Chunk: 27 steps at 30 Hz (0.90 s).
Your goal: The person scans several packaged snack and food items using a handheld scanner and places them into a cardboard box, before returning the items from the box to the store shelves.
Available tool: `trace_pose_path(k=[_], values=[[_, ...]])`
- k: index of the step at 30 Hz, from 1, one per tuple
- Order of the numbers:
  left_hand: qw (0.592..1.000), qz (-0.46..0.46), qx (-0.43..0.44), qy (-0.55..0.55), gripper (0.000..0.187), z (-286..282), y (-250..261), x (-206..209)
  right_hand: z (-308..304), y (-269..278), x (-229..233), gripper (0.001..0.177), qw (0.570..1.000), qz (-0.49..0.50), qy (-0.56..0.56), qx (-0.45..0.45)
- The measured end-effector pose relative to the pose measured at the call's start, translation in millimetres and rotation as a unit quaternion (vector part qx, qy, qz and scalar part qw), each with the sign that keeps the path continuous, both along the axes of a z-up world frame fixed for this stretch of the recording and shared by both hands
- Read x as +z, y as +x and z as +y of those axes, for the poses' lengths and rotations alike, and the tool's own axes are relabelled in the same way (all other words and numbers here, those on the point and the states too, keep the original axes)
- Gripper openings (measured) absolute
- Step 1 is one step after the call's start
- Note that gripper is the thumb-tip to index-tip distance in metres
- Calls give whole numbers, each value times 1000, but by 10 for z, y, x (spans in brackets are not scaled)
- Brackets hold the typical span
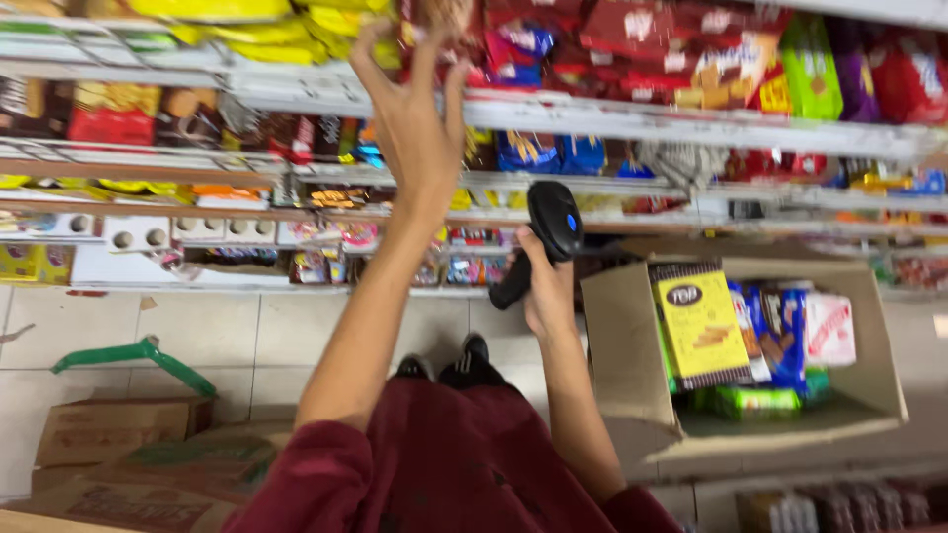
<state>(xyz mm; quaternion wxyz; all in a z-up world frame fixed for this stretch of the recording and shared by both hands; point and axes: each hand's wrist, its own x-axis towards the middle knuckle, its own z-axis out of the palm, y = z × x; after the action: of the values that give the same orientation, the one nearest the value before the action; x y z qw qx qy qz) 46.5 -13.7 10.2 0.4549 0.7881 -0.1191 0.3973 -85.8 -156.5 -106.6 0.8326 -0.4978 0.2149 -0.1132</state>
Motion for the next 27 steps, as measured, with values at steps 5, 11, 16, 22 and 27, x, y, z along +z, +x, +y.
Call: trace_pose_path(k=[5, 11, 16, 22, 27], values=[[994, 40, 37, 93, 30, -30, 190, -184, 47, -270, -264, 25, 1000, 8, 0, -30], [960, 160, 107, 205, 50, -36, 108, -461, -14, -748, -467, 21, 996, 30, 3, -79], [957, 94, -245, 121, 29, -540, -887, -1123, -391, -1151, -551, 20, 990, 68, -31, -120], [802, 257, -539, 3, 56, -1397, -2675, -1627, -1165, -1680, -633, 23, 970, 68, 84, -219], [813, 270, -503, 119, 39, -2016, -3221, -1986, -2229, -2311, -759, 19, 964, 41, 62, -254]])
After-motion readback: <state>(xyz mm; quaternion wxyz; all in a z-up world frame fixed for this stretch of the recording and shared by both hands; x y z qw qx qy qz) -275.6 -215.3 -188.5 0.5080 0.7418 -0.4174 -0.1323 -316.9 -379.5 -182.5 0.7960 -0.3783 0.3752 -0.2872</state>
